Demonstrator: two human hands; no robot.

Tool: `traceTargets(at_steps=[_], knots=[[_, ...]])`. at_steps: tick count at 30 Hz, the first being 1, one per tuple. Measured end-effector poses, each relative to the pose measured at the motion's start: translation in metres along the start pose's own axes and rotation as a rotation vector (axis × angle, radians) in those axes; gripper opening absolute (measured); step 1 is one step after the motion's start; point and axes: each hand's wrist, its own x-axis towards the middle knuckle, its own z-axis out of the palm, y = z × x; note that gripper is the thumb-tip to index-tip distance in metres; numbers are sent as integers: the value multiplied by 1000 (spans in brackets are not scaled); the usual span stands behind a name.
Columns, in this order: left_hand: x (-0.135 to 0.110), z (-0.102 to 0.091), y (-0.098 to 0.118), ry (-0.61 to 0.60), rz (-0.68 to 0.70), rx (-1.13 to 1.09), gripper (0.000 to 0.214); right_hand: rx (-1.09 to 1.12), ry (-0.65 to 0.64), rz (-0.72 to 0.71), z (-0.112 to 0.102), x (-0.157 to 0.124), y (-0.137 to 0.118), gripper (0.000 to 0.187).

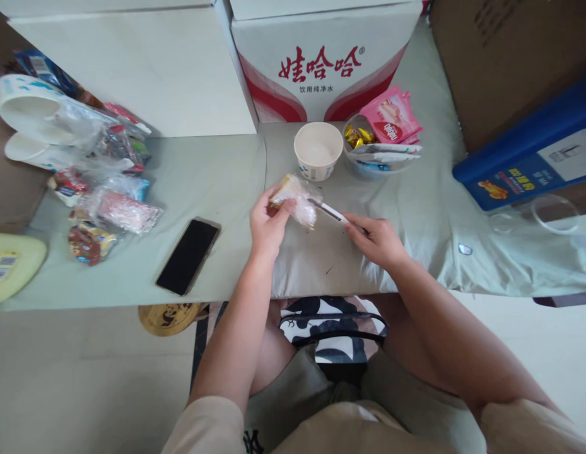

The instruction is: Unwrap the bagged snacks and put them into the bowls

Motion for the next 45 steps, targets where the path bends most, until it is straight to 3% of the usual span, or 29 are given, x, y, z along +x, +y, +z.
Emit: traceTargets(at_steps=[3,5,7,11,15,18,22,29,39,45], knots=[[10,-11,-2,173,-35,-101,59,-59,6,25,-3,-1,7,40],[12,-13,-3,215,-50,-117,54,-99,49,72,-5,-2,12,40],[11,-11,-4,170,-66,-71,49,-133,106,114,-5,-1,15,41],[0,1,-4,-41,-58,186,46,-230,160,123,-4,2,19,41],[-7,5,2,-156,104,513,35,-321,141,130,-1,6,22,40],[-8,3,7,-189,167,617,33,-362,129,125,0,7,24,39],[-10,3,12,-254,156,618,34,-395,149,90,3,7,28,37],[-8,4,8,-248,24,484,11,-371,222,-21,12,7,30,32],[-7,8,6,-214,-78,373,4,-253,50,-136,16,5,11,39],[-5,11,8,-166,-128,337,2,-241,64,-125,17,6,12,27]])
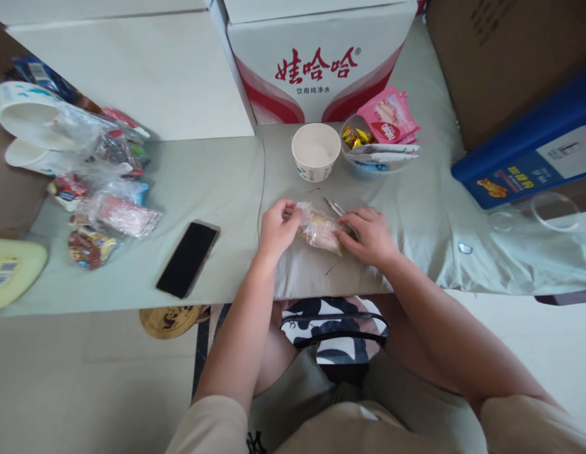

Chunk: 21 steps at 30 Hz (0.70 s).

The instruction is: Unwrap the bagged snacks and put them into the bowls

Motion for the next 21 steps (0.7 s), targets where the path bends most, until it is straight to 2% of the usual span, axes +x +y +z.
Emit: traceTargets(at_steps=[3,8,15,19,21], knots=[[0,-1,3,-11,-7,-8,3,-44,44,45,-1,0,2,24],[-1,-2,3,12,4,-9,7,-53,121,107,-3,0,4,30],[4,-6,2,76,-21,-74,10,-104,-22,76,0,1,10,33],[6,-8,-1,107,-31,-99,7,-118,14,122,-1,2,14,32],[6,-10,-4,127,-25,-29,4,-122,57,168,-2,2,14,33]])
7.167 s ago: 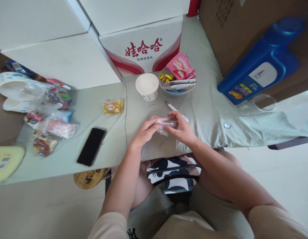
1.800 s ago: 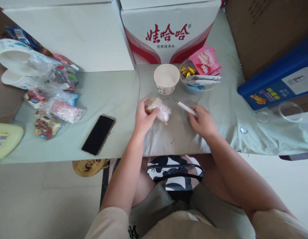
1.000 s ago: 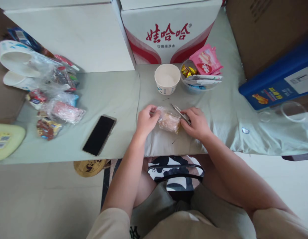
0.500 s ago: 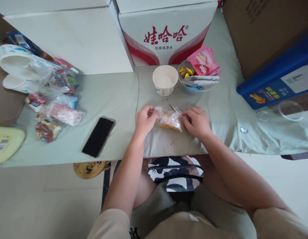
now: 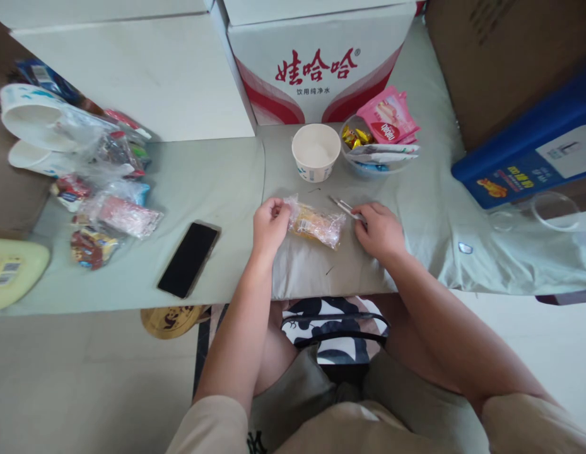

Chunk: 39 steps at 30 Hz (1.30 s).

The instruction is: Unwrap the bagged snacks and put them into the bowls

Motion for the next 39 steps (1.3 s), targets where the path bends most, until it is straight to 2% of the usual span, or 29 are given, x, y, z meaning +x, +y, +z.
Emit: traceTargets(at_steps=[3,5,8,11,13,17,20,23,26,30,35,39], knots=[[-1,-2,-2,56,54,179,10,25,44,3,-2,-1,-4,35],[-2,-3,0,61,107,220,16,92,52,-80,-3,-3,-8,35],[-4,-4,6,-30,182,153,15,196,-2,-261,-3,-8,-18,37],[-7,-4,11,-158,218,137,16,230,-63,-355,-2,-12,-26,42],[-8,-4,13,-185,223,195,16,230,-78,-349,0,-12,-30,34],[-7,-3,11,-150,179,270,8,238,-45,-273,0,-10,-28,17],[-6,-4,11,-101,131,225,8,269,-4,-227,-2,-8,-21,14],[-8,-5,14,-82,140,142,18,288,26,-172,-5,-7,-16,15],[-11,-7,18,-204,228,106,30,316,28,-128,-8,-8,-15,18],[-12,-9,18,-398,338,209,41,403,9,-193,-9,-9,-15,25],[-13,-9,17,-457,473,274,36,403,-10,-167,-9,-11,-13,37],[-15,-8,16,-468,510,373,23,369,-25,-157,-8,-11,-14,37]])
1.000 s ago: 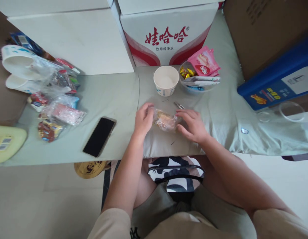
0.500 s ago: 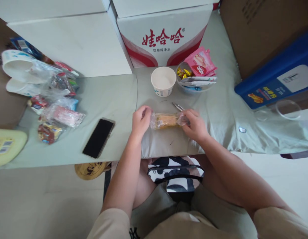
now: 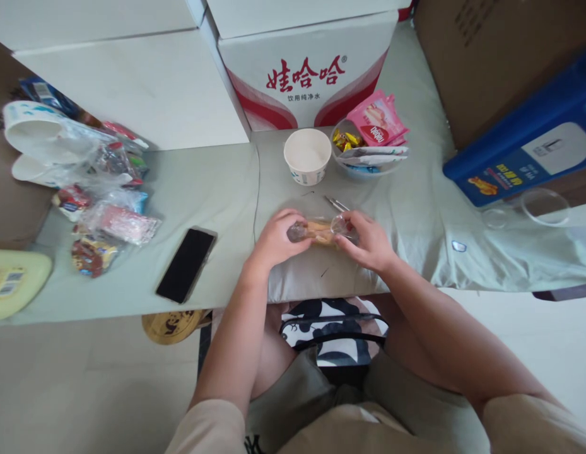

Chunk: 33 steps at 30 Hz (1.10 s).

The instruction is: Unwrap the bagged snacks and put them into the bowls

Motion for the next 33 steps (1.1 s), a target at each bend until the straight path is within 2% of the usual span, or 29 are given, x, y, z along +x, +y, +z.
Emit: traceTargets(at_steps=[6,9,12,17,21,28,33], knots=[[1,2,-2,64,-83,18,6,-18,0,6,2,3,3,13],[3,2,-1,102,-79,-23,10,5,-4,2,1,3,4,9],[3,1,1,151,-112,-29,12,21,-3,4,0,3,3,8],[3,-1,3,247,-341,-5,12,26,27,-3,-1,2,3,20],[3,-2,2,225,-415,-32,14,20,35,-20,-3,2,3,26],[2,0,1,98,-264,19,12,-7,-2,33,-2,2,-2,18],[2,1,-3,73,-245,77,8,-19,-8,76,-1,3,-2,18]])
